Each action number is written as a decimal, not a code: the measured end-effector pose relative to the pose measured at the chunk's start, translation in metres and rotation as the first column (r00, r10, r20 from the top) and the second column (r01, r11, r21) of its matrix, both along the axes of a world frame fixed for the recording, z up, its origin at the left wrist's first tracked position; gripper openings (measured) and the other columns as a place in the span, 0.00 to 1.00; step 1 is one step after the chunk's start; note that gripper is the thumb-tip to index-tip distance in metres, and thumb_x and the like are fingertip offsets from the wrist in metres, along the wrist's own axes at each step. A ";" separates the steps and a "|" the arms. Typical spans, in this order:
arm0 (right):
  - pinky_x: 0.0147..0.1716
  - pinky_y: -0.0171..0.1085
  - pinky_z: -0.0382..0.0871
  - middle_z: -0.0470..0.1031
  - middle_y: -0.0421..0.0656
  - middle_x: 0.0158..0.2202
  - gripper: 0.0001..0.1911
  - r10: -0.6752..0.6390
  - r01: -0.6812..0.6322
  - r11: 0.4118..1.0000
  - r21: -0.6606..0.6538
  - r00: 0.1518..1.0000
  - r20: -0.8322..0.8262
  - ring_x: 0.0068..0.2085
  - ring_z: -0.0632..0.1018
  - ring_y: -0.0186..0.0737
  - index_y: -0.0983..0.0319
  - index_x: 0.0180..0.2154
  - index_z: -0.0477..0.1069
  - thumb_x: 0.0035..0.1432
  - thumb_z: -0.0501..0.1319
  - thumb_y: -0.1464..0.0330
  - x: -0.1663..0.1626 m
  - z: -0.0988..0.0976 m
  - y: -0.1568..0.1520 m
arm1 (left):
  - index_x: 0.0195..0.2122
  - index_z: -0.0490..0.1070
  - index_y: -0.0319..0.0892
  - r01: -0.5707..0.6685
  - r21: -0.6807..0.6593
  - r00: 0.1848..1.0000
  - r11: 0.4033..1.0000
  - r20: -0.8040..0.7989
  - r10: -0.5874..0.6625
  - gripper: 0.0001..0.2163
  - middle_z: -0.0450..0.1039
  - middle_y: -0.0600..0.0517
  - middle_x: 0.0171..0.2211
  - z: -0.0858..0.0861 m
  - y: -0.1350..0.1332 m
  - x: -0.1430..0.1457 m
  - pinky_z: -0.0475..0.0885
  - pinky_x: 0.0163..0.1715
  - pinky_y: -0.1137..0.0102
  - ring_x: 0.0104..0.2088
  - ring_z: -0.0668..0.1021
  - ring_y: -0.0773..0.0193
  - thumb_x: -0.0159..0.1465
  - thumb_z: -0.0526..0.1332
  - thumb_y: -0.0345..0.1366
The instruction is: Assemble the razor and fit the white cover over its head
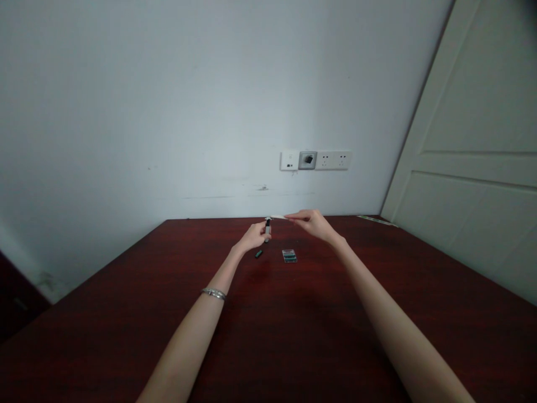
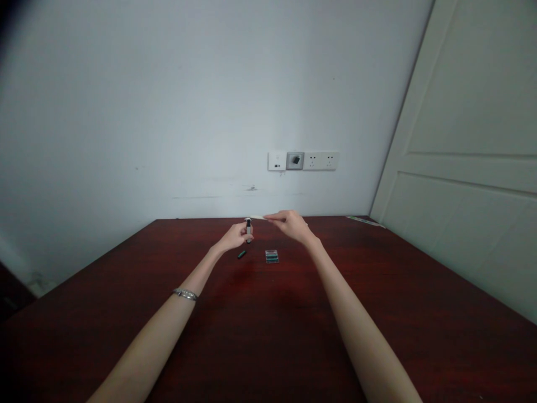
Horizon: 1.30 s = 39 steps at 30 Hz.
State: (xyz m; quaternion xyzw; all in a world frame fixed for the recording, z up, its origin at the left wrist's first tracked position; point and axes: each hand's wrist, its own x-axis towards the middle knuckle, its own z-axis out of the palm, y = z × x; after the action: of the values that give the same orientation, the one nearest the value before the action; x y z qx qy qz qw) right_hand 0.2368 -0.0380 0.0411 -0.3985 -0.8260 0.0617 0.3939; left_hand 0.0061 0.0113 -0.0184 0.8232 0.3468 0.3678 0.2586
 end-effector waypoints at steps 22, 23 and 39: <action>0.08 0.25 0.52 0.61 0.32 0.17 0.15 -0.046 -0.311 0.843 -0.439 0.771 -0.635 0.14 0.59 0.25 0.61 0.31 0.62 0.52 0.56 0.56 -0.052 -0.015 -0.007 | 0.30 0.61 0.37 0.015 -0.298 0.998 0.955 0.062 0.004 0.04 0.73 0.49 0.24 0.003 -0.009 0.010 0.72 0.20 0.73 0.24 0.77 0.64 0.55 0.57 0.26; 0.08 0.25 0.52 0.61 0.32 0.17 0.15 -0.051 -0.314 0.840 -0.442 0.766 -0.641 0.14 0.60 0.25 0.61 0.31 0.62 0.53 0.56 0.56 -0.054 -0.017 -0.007 | 0.30 0.61 0.37 0.020 -0.305 0.998 0.952 0.069 0.001 0.04 0.73 0.49 0.24 0.003 -0.009 0.010 0.72 0.20 0.73 0.24 0.78 0.64 0.56 0.57 0.26; 0.07 0.26 0.57 0.63 0.32 0.17 0.16 -0.022 -0.297 0.884 -0.362 0.746 -0.665 0.13 0.62 0.26 0.62 0.36 0.64 0.52 0.56 0.56 -0.072 -0.037 -0.010 | 0.33 0.64 0.36 0.129 -0.347 0.990 0.929 0.103 -0.099 0.05 0.72 0.49 0.25 0.004 -0.006 0.006 0.72 0.21 0.72 0.24 0.77 0.65 0.55 0.57 0.25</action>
State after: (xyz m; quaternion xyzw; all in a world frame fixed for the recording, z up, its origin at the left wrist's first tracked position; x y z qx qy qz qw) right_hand 0.1649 -0.0479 0.0037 -0.3670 -0.6273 0.4134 0.5486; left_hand 0.0122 0.0054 -0.0140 0.7661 0.3476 0.3183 0.4370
